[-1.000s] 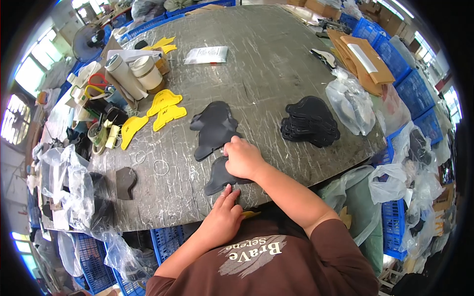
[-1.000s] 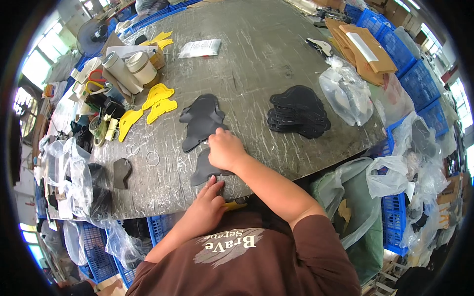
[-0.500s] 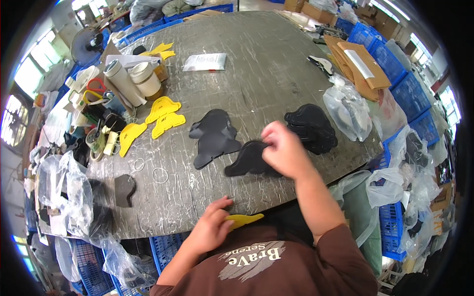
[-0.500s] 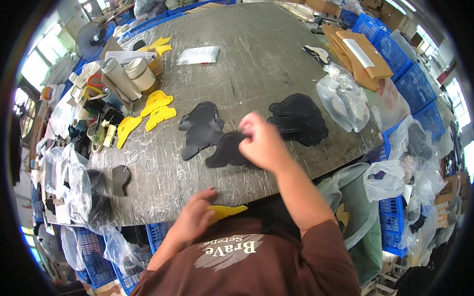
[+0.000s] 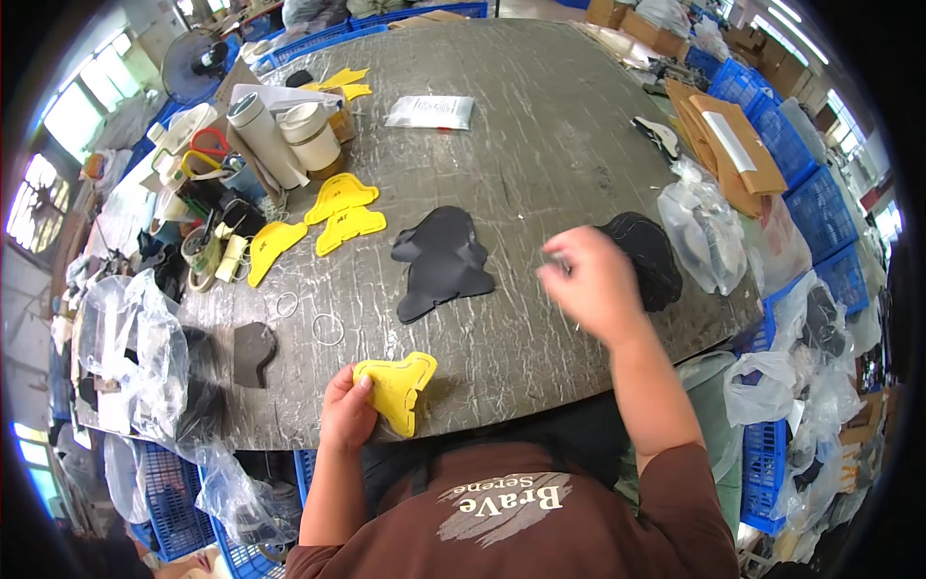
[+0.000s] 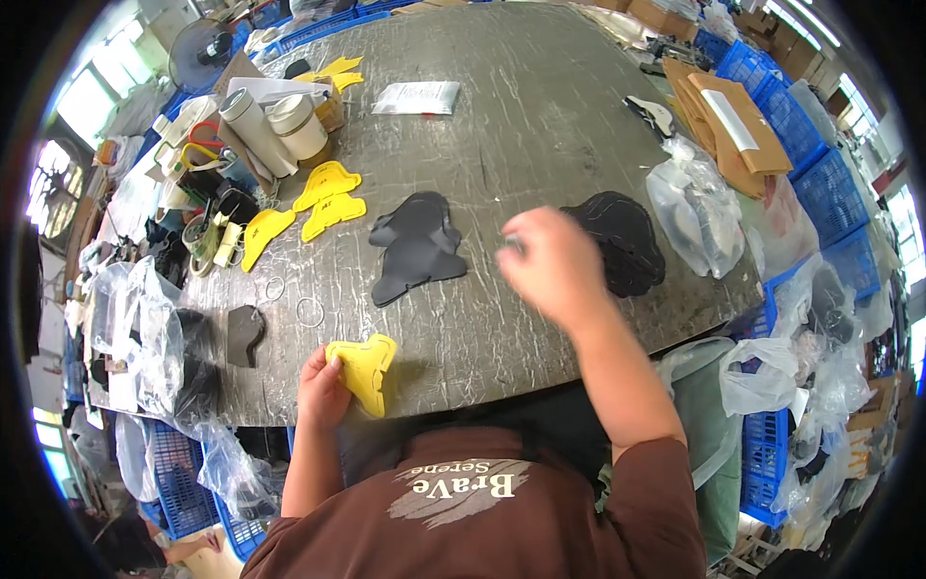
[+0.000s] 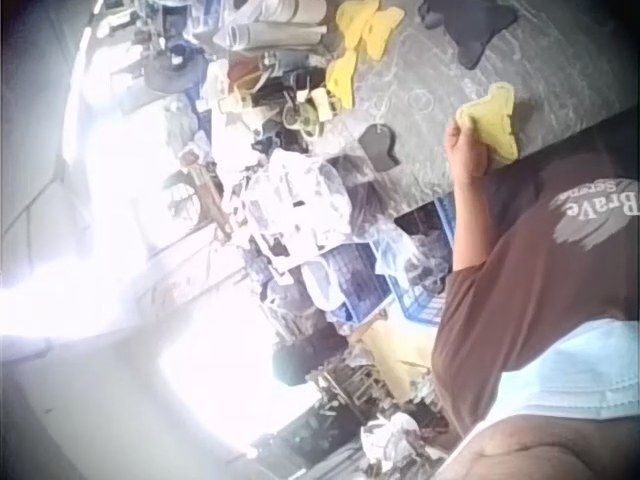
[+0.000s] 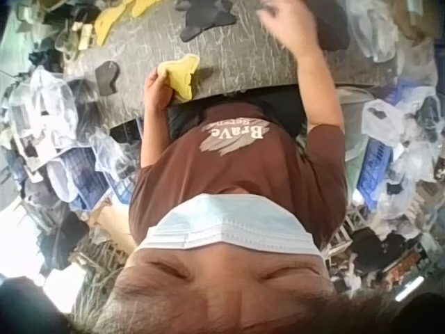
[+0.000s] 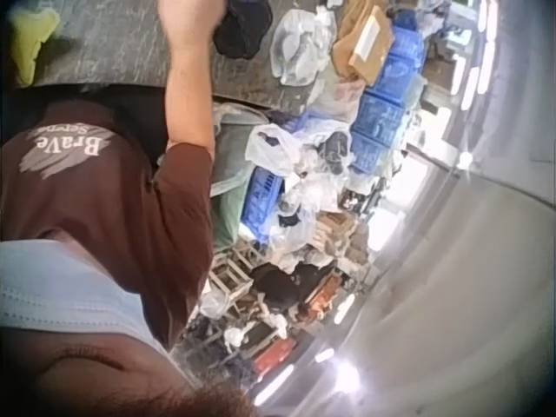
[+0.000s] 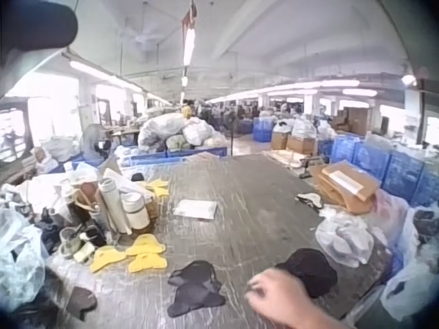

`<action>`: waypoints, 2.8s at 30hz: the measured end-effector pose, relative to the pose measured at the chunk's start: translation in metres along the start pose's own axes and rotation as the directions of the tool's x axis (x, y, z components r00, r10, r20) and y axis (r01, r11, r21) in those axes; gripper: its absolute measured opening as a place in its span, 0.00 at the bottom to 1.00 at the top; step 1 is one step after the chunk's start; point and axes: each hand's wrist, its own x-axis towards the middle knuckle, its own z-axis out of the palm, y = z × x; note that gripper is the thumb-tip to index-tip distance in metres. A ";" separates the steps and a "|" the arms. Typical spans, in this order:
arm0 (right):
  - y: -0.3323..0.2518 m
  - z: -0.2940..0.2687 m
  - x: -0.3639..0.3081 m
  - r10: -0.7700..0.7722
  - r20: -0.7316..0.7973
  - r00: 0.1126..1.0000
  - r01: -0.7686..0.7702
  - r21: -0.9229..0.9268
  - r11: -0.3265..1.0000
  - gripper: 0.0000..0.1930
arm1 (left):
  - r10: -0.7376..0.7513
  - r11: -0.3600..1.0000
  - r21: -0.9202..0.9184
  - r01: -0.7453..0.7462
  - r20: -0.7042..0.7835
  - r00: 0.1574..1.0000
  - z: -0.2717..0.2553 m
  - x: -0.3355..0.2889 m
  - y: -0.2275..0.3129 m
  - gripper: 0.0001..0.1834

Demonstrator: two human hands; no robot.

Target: Trace outlines on shoe component pieces using a white marking pen.

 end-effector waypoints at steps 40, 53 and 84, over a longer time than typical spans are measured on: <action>-0.004 0.111 -0.011 0.118 0.192 0.974 -0.126 0.027 0.992 0.15 | -0.013 0.966 -0.258 0.012 -0.004 1.000 0.003 0.010 0.004 0.12; -0.012 0.091 -0.017 -0.020 0.174 0.985 0.000 0.115 0.993 0.10 | -0.005 0.969 -0.245 0.008 0.014 1.000 0.004 0.008 0.003 0.13; -0.017 0.071 -0.094 -0.072 0.227 0.971 0.068 0.024 0.997 0.18 | 0.276 0.013 0.944 -0.328 0.312 0.909 0.076 0.007 -0.005 0.15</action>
